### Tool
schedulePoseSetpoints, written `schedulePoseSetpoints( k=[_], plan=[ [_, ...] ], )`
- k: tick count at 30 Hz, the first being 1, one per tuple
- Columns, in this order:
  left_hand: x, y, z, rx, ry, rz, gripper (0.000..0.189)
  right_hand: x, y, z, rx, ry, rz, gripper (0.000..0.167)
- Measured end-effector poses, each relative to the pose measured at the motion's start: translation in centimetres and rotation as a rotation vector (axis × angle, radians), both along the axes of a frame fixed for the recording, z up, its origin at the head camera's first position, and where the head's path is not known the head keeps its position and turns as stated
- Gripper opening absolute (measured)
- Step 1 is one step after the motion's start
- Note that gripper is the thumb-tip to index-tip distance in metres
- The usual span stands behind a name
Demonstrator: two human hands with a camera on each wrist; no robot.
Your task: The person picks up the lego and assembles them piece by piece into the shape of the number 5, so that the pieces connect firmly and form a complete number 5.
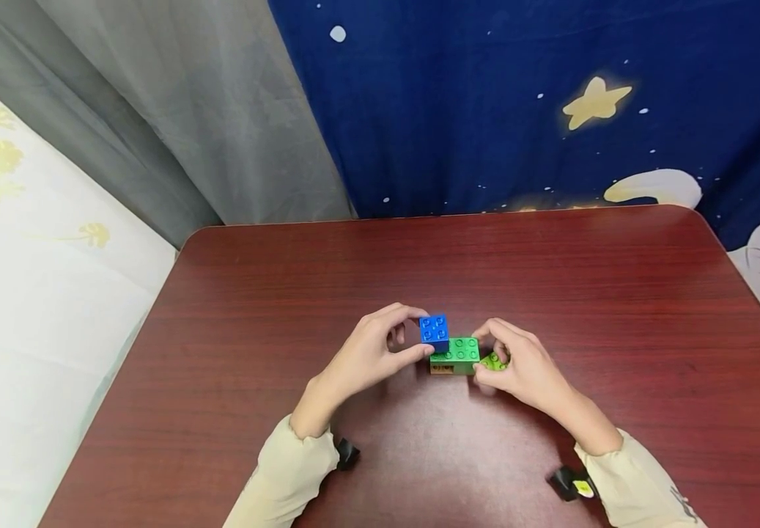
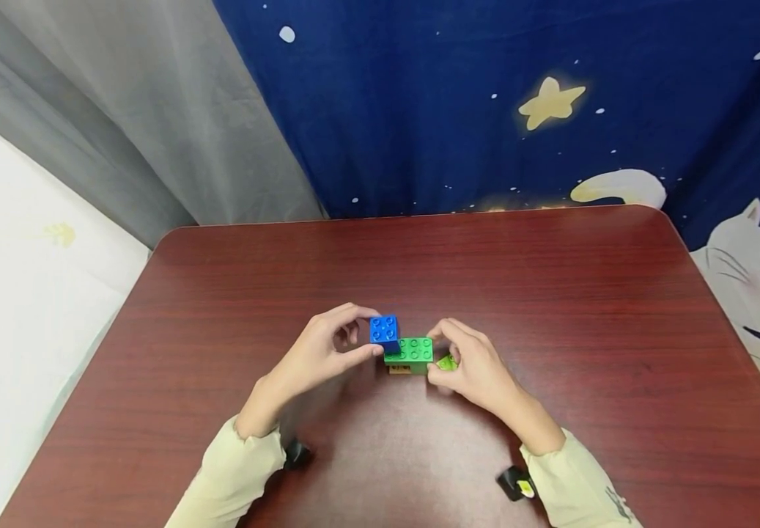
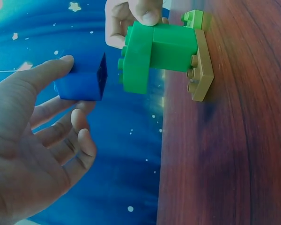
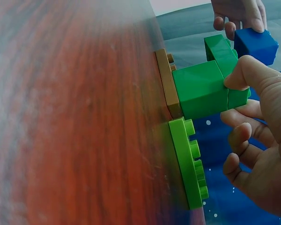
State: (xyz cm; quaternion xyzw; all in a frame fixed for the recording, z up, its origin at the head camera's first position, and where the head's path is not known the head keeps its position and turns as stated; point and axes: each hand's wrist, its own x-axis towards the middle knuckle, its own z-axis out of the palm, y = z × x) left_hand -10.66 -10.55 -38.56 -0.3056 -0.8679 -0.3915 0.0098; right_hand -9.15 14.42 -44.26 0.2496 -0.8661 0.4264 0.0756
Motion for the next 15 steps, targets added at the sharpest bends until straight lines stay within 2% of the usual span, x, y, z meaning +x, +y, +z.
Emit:
schedulePoseSetpoints(
  k=[15],
  plan=[
    [0.35, 0.28, -0.59, -0.023, 0.017, -0.032, 0.033, -0.04, 0.01, -0.15, -0.007, 0.009, 0.002, 0.037]
  ],
)
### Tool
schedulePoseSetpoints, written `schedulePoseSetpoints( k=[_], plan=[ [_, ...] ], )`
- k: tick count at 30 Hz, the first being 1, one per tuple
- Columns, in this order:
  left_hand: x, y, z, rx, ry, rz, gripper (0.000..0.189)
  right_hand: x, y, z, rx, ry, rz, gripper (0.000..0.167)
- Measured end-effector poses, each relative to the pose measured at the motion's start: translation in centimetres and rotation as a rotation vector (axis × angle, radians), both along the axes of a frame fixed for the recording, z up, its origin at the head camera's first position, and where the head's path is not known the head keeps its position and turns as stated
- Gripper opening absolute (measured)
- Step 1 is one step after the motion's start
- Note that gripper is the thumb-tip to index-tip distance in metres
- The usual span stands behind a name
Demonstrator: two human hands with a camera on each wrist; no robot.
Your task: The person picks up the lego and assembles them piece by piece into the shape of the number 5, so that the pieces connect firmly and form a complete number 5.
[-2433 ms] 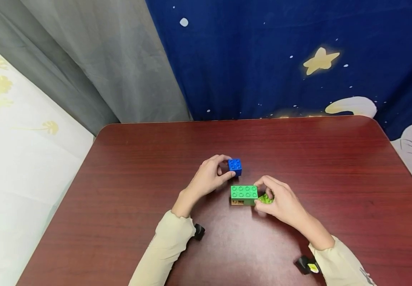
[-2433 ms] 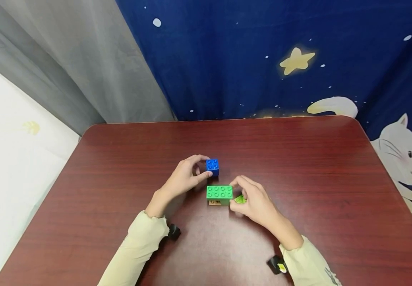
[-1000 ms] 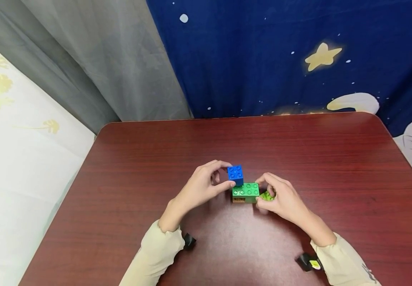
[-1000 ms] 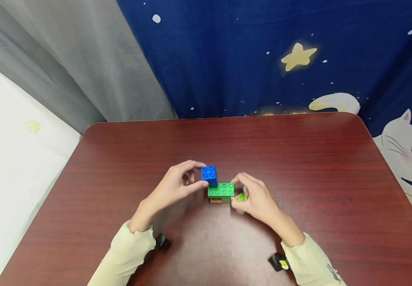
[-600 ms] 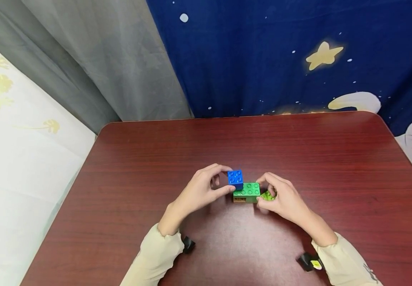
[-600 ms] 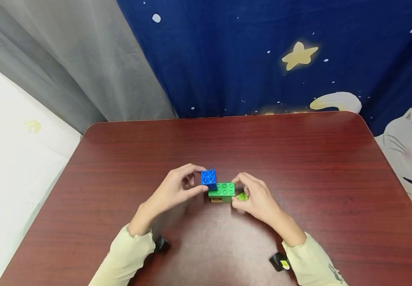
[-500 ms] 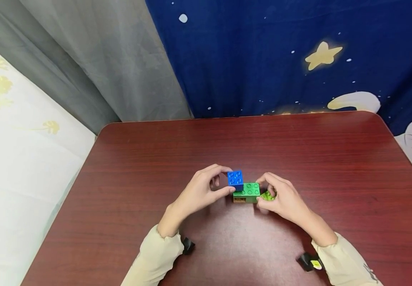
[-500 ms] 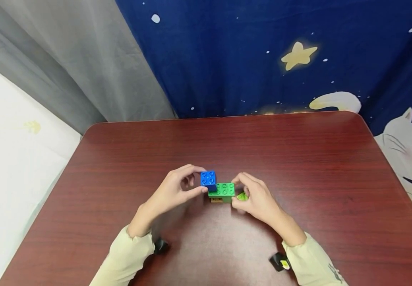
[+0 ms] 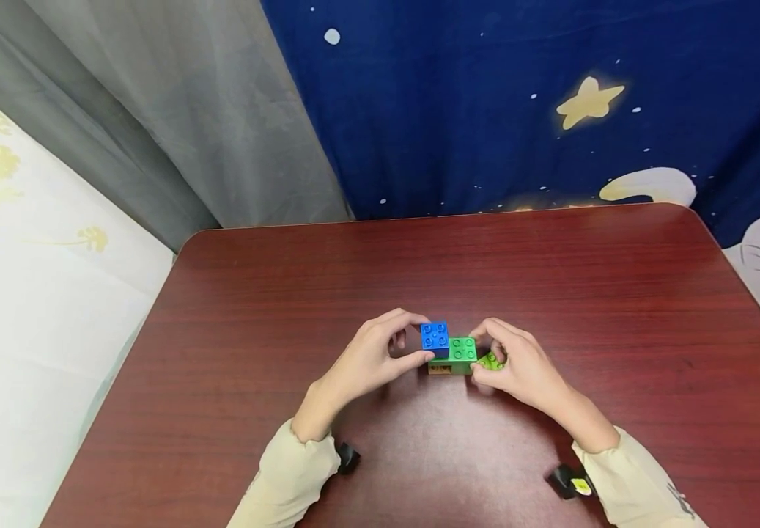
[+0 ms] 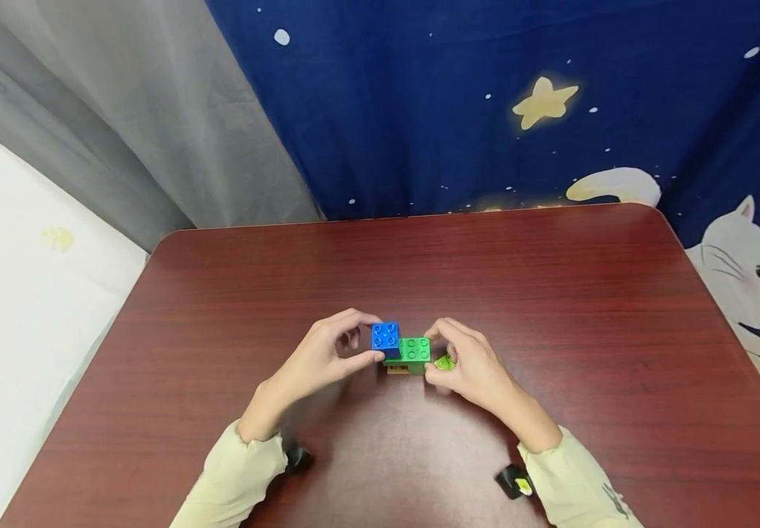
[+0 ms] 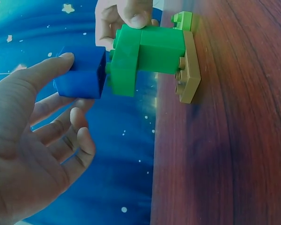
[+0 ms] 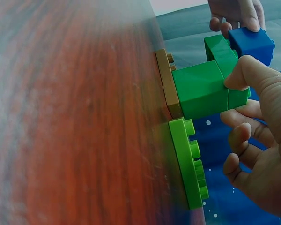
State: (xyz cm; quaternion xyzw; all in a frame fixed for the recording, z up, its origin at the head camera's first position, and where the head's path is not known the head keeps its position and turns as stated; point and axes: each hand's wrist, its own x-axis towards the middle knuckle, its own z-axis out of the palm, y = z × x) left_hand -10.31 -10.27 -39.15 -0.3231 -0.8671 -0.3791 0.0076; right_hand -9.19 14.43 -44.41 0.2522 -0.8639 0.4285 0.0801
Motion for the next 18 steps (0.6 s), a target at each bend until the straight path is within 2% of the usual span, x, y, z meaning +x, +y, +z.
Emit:
schedulePoseSetpoints(
  k=[18],
  plan=[
    [-0.12, 0.39, -0.59, -0.022, 0.009, -0.032, 0.034, 0.01, 0.07, 0.01, 0.01, -0.015, 0.0, 0.037]
  ],
)
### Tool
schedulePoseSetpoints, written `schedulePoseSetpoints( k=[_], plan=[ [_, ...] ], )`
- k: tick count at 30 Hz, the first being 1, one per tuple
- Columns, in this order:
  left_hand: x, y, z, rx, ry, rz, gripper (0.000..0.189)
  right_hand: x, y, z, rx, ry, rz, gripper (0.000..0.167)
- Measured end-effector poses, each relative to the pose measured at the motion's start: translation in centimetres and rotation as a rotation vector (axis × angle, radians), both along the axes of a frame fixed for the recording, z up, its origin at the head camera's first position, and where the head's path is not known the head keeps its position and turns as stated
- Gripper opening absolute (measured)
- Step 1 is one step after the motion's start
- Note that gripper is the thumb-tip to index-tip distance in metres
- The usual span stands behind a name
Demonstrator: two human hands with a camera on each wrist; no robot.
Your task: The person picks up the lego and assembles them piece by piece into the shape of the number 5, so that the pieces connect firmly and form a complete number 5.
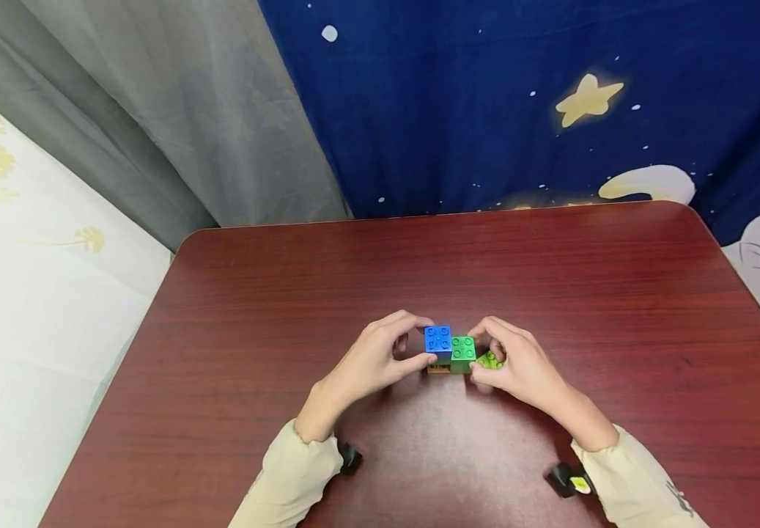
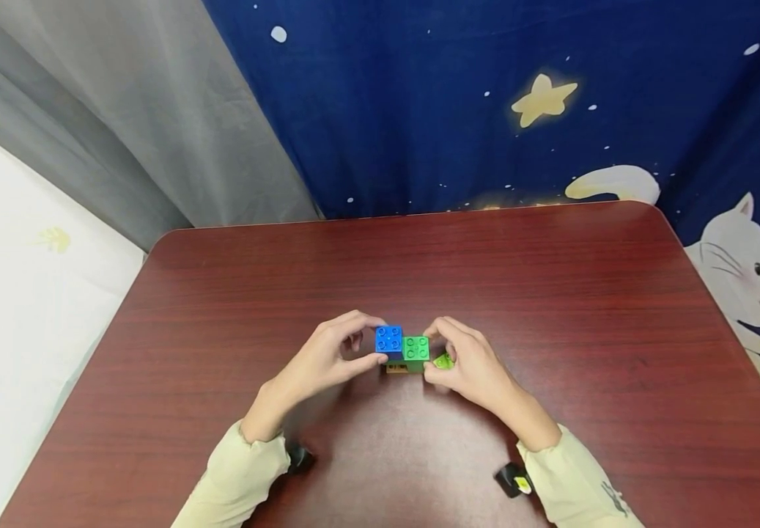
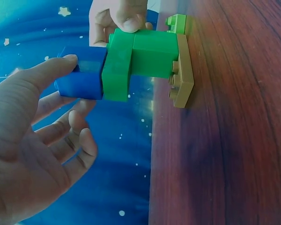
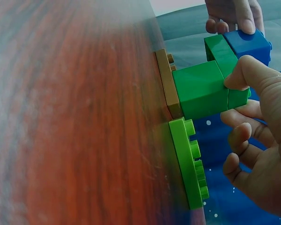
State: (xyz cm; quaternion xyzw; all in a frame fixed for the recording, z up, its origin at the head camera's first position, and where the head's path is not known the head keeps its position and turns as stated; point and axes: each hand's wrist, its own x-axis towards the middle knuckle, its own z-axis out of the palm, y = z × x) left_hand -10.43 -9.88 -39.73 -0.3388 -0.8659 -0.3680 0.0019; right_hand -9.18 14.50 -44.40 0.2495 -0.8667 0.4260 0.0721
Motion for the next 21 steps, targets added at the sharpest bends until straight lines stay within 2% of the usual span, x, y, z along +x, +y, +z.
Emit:
schedulePoseSetpoints(
  k=[12, 21],
  plan=[
    [0.23, 0.03, 0.04, 0.0, -0.058, 0.025, 0.036, -0.04, -0.12, -0.07, -0.003, -0.005, 0.003, 0.037],
    [0.26, 0.21, -0.35, -0.032, -0.021, 0.053, 0.037, -0.1, 0.09, -0.17, -0.003, 0.016, 0.004, 0.037]
  ],
)
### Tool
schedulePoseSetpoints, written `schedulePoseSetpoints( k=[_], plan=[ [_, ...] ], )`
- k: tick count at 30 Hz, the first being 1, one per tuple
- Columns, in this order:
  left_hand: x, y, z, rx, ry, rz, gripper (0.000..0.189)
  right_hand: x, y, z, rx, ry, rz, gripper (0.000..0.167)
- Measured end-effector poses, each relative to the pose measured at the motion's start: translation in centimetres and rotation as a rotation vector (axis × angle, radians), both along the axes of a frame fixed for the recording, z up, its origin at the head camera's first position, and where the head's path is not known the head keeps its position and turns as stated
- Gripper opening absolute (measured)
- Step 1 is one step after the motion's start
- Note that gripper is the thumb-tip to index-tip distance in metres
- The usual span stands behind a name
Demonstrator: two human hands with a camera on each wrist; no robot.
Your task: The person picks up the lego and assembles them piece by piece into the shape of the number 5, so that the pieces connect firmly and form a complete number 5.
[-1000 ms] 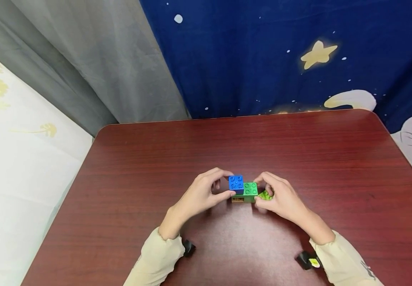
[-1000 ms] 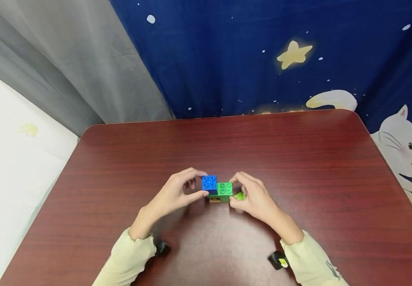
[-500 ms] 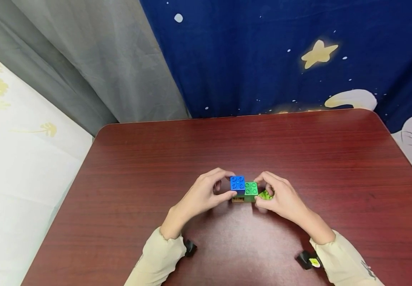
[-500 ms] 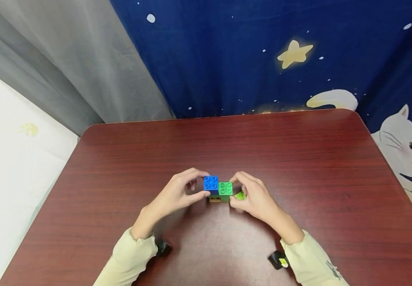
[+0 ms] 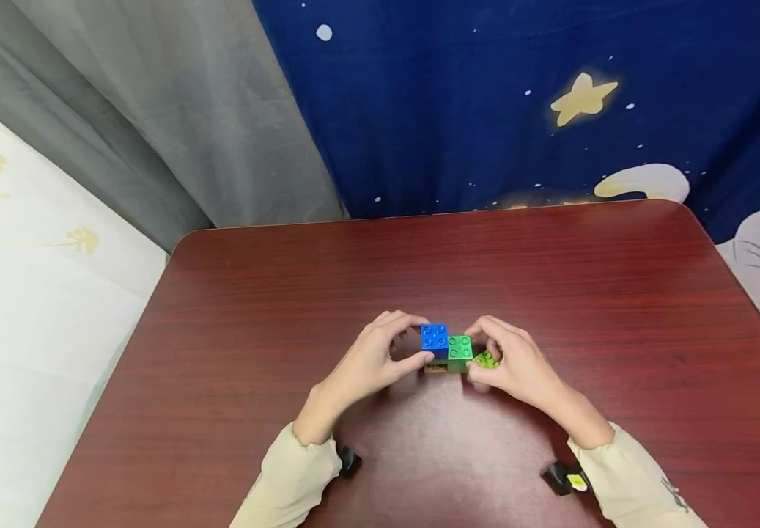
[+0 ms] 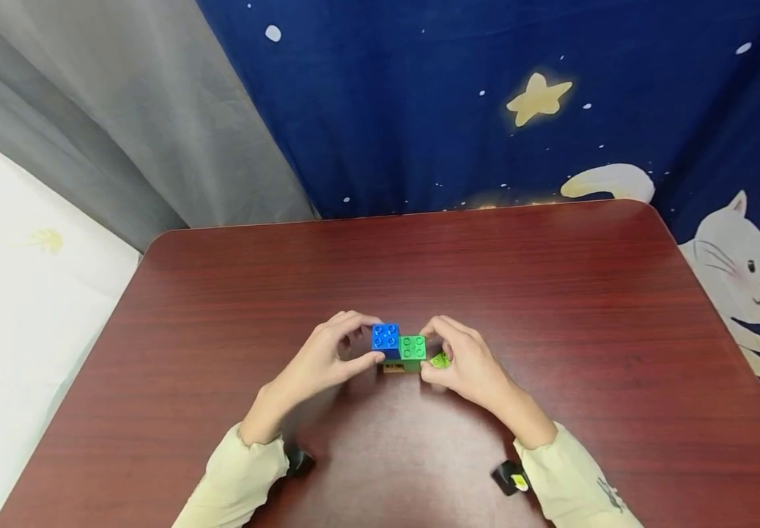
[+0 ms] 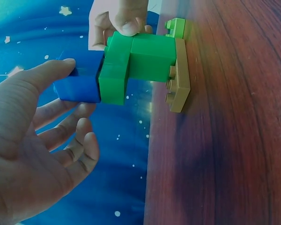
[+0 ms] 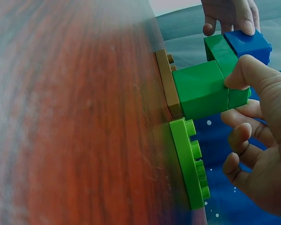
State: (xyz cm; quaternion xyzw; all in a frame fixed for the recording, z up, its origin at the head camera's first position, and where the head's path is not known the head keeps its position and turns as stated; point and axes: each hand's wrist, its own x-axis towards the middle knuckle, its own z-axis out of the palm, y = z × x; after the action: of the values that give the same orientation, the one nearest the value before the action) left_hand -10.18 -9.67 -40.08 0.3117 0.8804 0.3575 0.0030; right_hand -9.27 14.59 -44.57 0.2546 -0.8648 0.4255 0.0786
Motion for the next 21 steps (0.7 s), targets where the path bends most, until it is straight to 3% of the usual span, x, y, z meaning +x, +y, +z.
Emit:
schedulePoseSetpoints(
  k=[15, 21],
  plan=[
    [-0.22, 0.18, 0.08, -0.015, 0.02, -0.015, 0.037, -0.07, 0.23, 0.05, 0.004, 0.012, -0.006, 0.037],
    [-0.01, -0.28, -0.08, -0.069, -0.045, -0.011, 0.062, -0.07, -0.04, -0.01, -0.004, 0.01, 0.001, 0.036]
  ],
)
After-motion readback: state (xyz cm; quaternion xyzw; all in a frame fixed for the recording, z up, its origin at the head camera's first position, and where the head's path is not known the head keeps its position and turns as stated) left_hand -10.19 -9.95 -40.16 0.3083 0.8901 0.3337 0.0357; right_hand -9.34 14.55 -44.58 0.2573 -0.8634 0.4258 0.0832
